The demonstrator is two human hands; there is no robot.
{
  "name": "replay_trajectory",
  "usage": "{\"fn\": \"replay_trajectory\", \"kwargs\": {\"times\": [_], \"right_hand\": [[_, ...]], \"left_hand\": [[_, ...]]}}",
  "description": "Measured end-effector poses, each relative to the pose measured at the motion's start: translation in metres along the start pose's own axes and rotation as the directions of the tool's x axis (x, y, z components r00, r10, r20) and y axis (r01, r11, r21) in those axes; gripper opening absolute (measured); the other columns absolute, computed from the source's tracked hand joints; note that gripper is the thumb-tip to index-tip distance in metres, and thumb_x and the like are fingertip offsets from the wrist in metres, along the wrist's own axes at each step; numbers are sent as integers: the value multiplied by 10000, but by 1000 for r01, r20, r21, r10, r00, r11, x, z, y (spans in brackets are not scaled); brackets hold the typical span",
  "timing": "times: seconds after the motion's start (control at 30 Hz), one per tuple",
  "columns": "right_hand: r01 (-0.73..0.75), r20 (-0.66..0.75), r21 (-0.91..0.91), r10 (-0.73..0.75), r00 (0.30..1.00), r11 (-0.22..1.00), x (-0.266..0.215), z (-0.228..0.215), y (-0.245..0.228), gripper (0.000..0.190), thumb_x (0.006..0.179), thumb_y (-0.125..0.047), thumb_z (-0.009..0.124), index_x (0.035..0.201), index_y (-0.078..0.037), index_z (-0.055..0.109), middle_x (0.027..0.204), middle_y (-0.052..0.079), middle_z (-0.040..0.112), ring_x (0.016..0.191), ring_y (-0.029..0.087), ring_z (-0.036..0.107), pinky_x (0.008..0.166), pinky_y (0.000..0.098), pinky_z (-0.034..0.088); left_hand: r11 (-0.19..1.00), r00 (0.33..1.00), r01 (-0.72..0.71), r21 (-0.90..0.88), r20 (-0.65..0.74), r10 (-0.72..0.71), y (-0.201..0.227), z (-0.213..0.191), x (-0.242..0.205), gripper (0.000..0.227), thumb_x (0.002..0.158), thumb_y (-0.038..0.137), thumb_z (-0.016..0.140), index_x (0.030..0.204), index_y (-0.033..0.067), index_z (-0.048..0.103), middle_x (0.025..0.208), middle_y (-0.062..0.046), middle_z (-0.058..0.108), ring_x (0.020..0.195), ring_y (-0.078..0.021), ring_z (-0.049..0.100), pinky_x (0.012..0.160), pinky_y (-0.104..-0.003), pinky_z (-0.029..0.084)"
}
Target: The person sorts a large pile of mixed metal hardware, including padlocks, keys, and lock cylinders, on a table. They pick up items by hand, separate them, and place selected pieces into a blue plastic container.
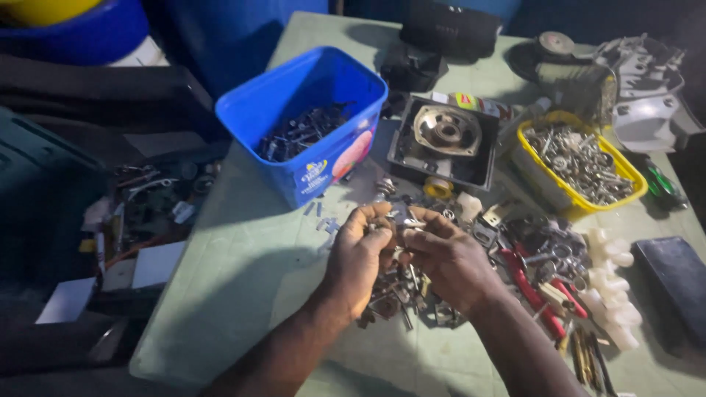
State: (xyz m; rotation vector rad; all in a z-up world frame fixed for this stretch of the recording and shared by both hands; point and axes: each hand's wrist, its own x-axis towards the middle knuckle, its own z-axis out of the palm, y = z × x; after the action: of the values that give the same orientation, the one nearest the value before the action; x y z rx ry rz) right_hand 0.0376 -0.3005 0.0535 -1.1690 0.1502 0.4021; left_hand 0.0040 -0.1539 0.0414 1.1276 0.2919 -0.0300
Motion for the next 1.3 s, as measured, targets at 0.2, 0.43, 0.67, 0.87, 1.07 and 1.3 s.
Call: {"fn": "replay_trajectory", "kwargs": {"times": [0.2, 0.43, 0.67, 0.87, 1.07, 1.3], "right_hand": [[33, 70, 73, -38, 997, 997, 12, -3, -21, 432, 925, 55, 672, 1349, -24, 654, 967, 167, 630, 771, 301, 685, 571, 290, 498], [297, 9, -186, -301, 954, 937, 47, 82, -92, 412, 898, 43, 697, 1308, 58, 734, 1216, 223, 728, 954, 253, 705, 729, 366, 625], [648, 564, -505, -351, 747, 570, 174, 120, -122, 372, 919, -102, 793, 1288, -89, 757, 1157, 118, 756, 1021, 265, 756, 883, 415, 644], [635, 527, -738, -392, 754, 230, 110, 123, -149, 285, 1013, -216, 663, 1272, -231, 781, 984, 30, 769, 878, 182, 744, 784, 371, 572], [546, 557, -826, -341, 757, -137, 55, 34, -109, 312, 983, -119, 618, 1214, -171, 820, 879, 135, 766, 730, 296, 733, 567, 440, 530], [598, 525, -797, -394, 754, 83, 67, 24, -42, 225, 951, -112, 693, 1103, 7, 809, 897, 178, 793, 877, 365, 781, 691, 451, 599]], "left_hand": [[955, 947, -296, 6, 137, 292, 44, -13, -3, 345, 983, 52, 580, 1320, 10, 642, 877, -98, 610, 677, -110, 552, 545, -177, 476], [635, 762, -629, 448, 194, 618, 146, -65, 82, 371, 955, 157, 585, 1306, 106, 693, 947, -89, 712, 888, -191, 717, 852, -343, 586], [82, 837, -377, 923, 302, 457, 167, -116, 142, 356, 990, 289, 634, 1334, 229, 703, 1140, -62, 777, 1145, -323, 738, 989, -514, 561], [-121, 458, -660, 741, 525, 717, 155, -95, 45, 293, 953, 18, 547, 1195, 40, 712, 1128, -203, 723, 1103, -437, 679, 977, -518, 505], [87, 665, -671, 737, 545, 511, 68, -88, 22, 300, 947, 59, 561, 1193, 127, 720, 1090, -107, 715, 1029, -359, 724, 864, -462, 580], [176, 796, -554, 813, 456, 399, 29, -59, 73, 414, 957, 82, 533, 1337, 122, 691, 1201, -178, 731, 1184, -424, 708, 1017, -497, 559]]}}
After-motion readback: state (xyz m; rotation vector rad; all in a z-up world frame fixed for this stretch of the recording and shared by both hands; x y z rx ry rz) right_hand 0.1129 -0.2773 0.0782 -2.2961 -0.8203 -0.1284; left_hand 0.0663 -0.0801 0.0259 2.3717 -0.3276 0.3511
